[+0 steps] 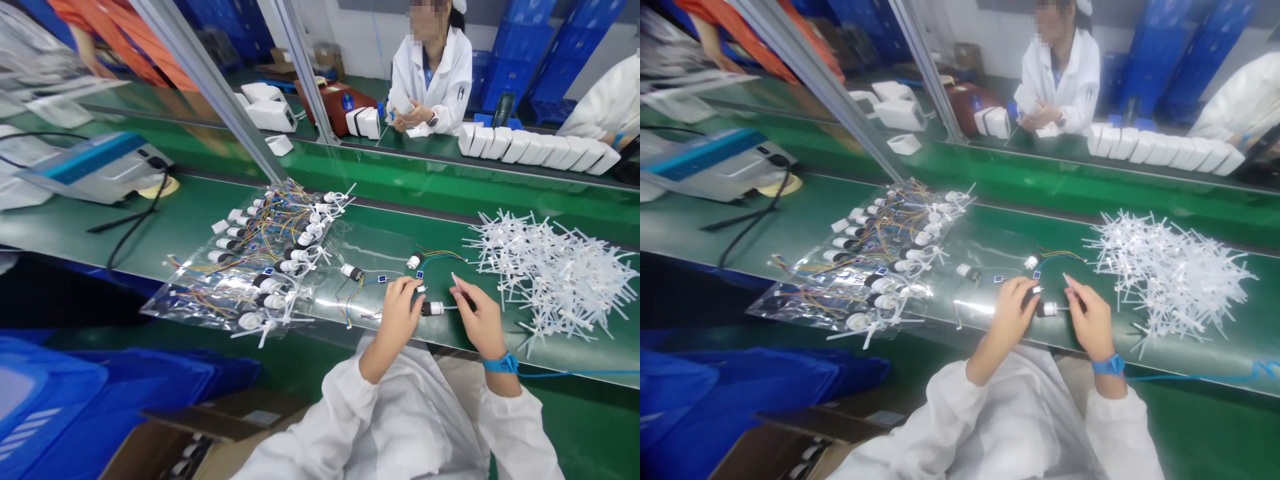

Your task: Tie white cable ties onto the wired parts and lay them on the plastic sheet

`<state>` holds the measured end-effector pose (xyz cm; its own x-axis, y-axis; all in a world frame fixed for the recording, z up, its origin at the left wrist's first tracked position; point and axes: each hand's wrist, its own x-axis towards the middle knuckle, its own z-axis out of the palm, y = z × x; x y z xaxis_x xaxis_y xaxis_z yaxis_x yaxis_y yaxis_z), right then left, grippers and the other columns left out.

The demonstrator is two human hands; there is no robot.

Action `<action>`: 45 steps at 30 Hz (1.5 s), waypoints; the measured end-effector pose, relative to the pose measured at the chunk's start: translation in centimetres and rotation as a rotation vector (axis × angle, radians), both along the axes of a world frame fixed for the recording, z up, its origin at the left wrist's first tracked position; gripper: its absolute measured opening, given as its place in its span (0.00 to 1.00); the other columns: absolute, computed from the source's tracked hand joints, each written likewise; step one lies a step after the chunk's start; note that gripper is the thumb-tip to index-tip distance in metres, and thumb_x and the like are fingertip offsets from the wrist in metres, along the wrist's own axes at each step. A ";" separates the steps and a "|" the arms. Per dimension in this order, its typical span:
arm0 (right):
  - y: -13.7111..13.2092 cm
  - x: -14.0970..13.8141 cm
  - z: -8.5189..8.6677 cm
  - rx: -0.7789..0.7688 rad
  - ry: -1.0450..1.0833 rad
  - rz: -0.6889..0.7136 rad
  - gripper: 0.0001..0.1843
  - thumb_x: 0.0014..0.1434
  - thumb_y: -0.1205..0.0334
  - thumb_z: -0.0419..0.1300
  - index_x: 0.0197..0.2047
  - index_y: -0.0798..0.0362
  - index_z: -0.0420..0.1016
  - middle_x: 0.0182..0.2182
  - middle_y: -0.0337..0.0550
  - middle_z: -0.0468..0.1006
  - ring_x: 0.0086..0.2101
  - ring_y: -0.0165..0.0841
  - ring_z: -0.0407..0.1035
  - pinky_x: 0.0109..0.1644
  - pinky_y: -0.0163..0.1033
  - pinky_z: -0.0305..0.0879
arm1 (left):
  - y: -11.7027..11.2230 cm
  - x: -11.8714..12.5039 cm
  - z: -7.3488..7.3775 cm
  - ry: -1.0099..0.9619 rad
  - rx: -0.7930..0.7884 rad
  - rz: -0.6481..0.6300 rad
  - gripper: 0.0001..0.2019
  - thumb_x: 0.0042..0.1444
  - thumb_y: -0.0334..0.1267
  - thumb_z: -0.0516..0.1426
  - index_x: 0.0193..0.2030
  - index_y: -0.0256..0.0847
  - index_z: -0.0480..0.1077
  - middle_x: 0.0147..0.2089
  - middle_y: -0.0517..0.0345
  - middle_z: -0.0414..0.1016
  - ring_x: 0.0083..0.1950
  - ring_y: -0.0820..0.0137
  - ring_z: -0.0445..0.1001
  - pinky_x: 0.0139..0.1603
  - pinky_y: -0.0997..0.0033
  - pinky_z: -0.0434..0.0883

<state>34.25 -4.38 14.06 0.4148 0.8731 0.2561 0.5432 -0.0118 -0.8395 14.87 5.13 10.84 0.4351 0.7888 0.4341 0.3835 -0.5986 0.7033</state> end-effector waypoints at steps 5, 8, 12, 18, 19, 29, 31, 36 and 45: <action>0.4 -0.7 -0.1 0.009 0.114 0.054 0.25 0.76 0.57 0.57 0.72 0.44 0.80 0.52 0.47 0.88 0.33 0.34 0.78 0.44 0.44 0.79 | 0.4 0.3 -0.1 0.067 -0.007 -0.013 0.09 0.73 0.29 0.60 0.56 0.41 0.77 0.55 0.47 0.80 0.56 0.56 0.74 0.61 0.54 0.74; 0.4 -0.8 0.0 -0.020 0.139 0.084 0.17 0.75 0.52 0.61 0.59 0.43 0.89 0.48 0.45 0.89 0.34 0.36 0.80 0.41 0.42 0.78 | 0.3 0.0 0.5 0.017 -0.039 -0.053 0.07 0.75 0.31 0.59 0.54 0.42 0.77 0.53 0.49 0.82 0.56 0.57 0.76 0.60 0.55 0.74; 0.4 -0.8 0.2 -0.043 0.132 0.098 0.12 0.72 0.51 0.66 0.47 0.43 0.91 0.45 0.44 0.91 0.41 0.42 0.84 0.49 0.45 0.79 | -0.2 -0.5 1.3 -0.048 -0.102 -0.128 0.07 0.77 0.36 0.58 0.54 0.43 0.78 0.49 0.51 0.84 0.52 0.60 0.79 0.57 0.59 0.77; 0.2 -1.0 0.6 -0.052 0.184 0.072 0.12 0.71 0.50 0.66 0.44 0.46 0.89 0.40 0.44 0.90 0.39 0.42 0.83 0.48 0.44 0.78 | -0.4 -0.4 1.8 -0.033 -0.155 -0.186 0.08 0.78 0.40 0.58 0.52 0.44 0.79 0.46 0.52 0.83 0.50 0.60 0.80 0.57 0.60 0.78; 0.2 -1.0 0.7 -0.050 0.191 0.078 0.12 0.70 0.51 0.66 0.43 0.46 0.89 0.40 0.44 0.90 0.39 0.41 0.83 0.48 0.43 0.78 | -0.4 -0.4 1.8 -0.031 -0.160 -0.192 0.08 0.78 0.39 0.57 0.52 0.44 0.78 0.46 0.52 0.83 0.50 0.61 0.80 0.56 0.60 0.78; 0.5 -1.1 1.1 -0.030 0.228 0.130 0.11 0.70 0.52 0.67 0.45 0.45 0.90 0.43 0.46 0.90 0.43 0.43 0.84 0.53 0.47 0.78 | -0.3 -0.3 1.6 -0.010 -0.176 -0.197 0.08 0.78 0.38 0.55 0.53 0.44 0.76 0.47 0.52 0.82 0.49 0.61 0.79 0.53 0.63 0.76; 0.5 -1.1 1.1 -0.017 0.203 0.155 0.11 0.71 0.53 0.66 0.44 0.45 0.91 0.42 0.46 0.90 0.43 0.42 0.83 0.52 0.46 0.78 | -0.3 -0.3 1.6 -0.005 -0.177 -0.197 0.07 0.78 0.37 0.55 0.53 0.44 0.76 0.46 0.52 0.82 0.49 0.61 0.79 0.53 0.62 0.76; 0.5 -0.9 0.8 -0.054 0.159 0.188 0.09 0.71 0.53 0.67 0.45 0.44 0.91 0.43 0.44 0.90 0.44 0.43 0.83 0.52 0.46 0.77 | -0.3 -0.4 2.0 0.003 -0.161 -0.256 0.07 0.78 0.37 0.55 0.53 0.44 0.76 0.47 0.52 0.83 0.50 0.60 0.79 0.56 0.61 0.77; 0.3 -0.8 0.7 -0.114 0.188 0.170 0.09 0.69 0.53 0.68 0.43 0.43 0.91 0.41 0.41 0.91 0.43 0.42 0.84 0.52 0.44 0.77 | -0.3 -0.4 1.8 0.014 -0.173 -0.249 0.07 0.78 0.37 0.55 0.53 0.44 0.76 0.48 0.53 0.82 0.50 0.61 0.79 0.56 0.62 0.77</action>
<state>33.46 -4.05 14.80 0.2911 0.9529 0.0846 0.3804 -0.0342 -0.9242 14.44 4.80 12.66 0.6292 0.7190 0.2953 0.2507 -0.5473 0.7985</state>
